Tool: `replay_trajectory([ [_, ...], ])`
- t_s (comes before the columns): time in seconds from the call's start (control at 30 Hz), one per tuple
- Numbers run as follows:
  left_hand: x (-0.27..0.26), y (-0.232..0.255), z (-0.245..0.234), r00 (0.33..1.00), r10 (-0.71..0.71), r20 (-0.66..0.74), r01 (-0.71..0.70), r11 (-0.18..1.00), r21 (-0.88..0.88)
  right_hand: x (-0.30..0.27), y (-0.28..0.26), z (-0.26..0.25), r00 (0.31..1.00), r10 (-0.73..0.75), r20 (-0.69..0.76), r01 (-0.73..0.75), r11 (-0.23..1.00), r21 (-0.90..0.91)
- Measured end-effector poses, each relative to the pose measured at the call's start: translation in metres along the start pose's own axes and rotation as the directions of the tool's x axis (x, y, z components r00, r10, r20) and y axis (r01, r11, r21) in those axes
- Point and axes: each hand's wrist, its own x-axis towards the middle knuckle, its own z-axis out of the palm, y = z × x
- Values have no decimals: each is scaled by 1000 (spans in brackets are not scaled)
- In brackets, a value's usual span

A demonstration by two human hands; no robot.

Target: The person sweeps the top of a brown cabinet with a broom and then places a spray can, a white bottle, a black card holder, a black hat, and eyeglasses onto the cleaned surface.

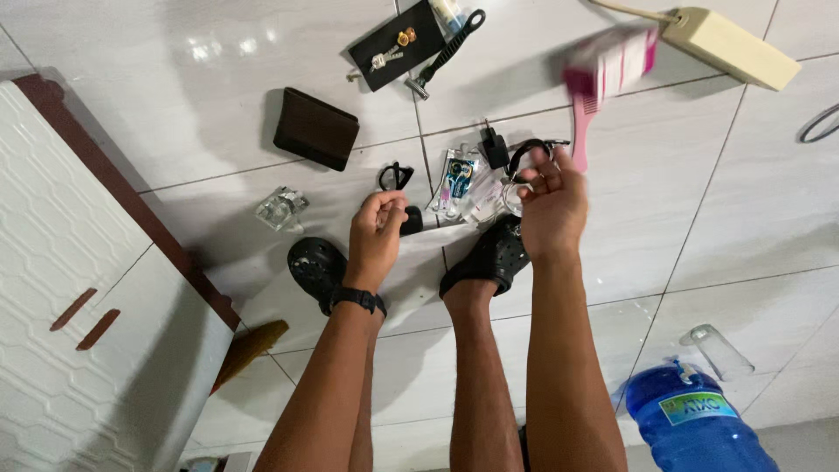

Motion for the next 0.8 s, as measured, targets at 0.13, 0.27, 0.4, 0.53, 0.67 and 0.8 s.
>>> replay_trajectory([
  [0.13, 3, 1, -2, 1000, -26, 6, 26, 1000, -2, 11, 26, -27, 961, -264, 84, 178, 353, -919],
  [0.27, 6, 10, 1, 990, -78, -117, 97, 983, 159, 9, 42, -31, 948, -272, 167, 175, 5, -984],
  [0.4, 18, 19, -11, 841, 410, -352, -120, 777, 618, 1, 48, -30, 949, -260, 178, 174, -38, -984],
  [0.53, 48, 49, -40, 773, 547, -321, -92, 598, 796, -17, 53, -25, 866, -318, 385, 322, -232, -918],
  [0.67, 81, 77, -52, 927, 192, -323, 177, 534, 826, -34, 64, -7, 741, -310, 595, 483, -369, -794],
  [0.8, 84, 82, -61, 945, 104, -311, 251, 383, 889, -54, 74, 12, 749, -257, 611, 505, -377, -777],
])
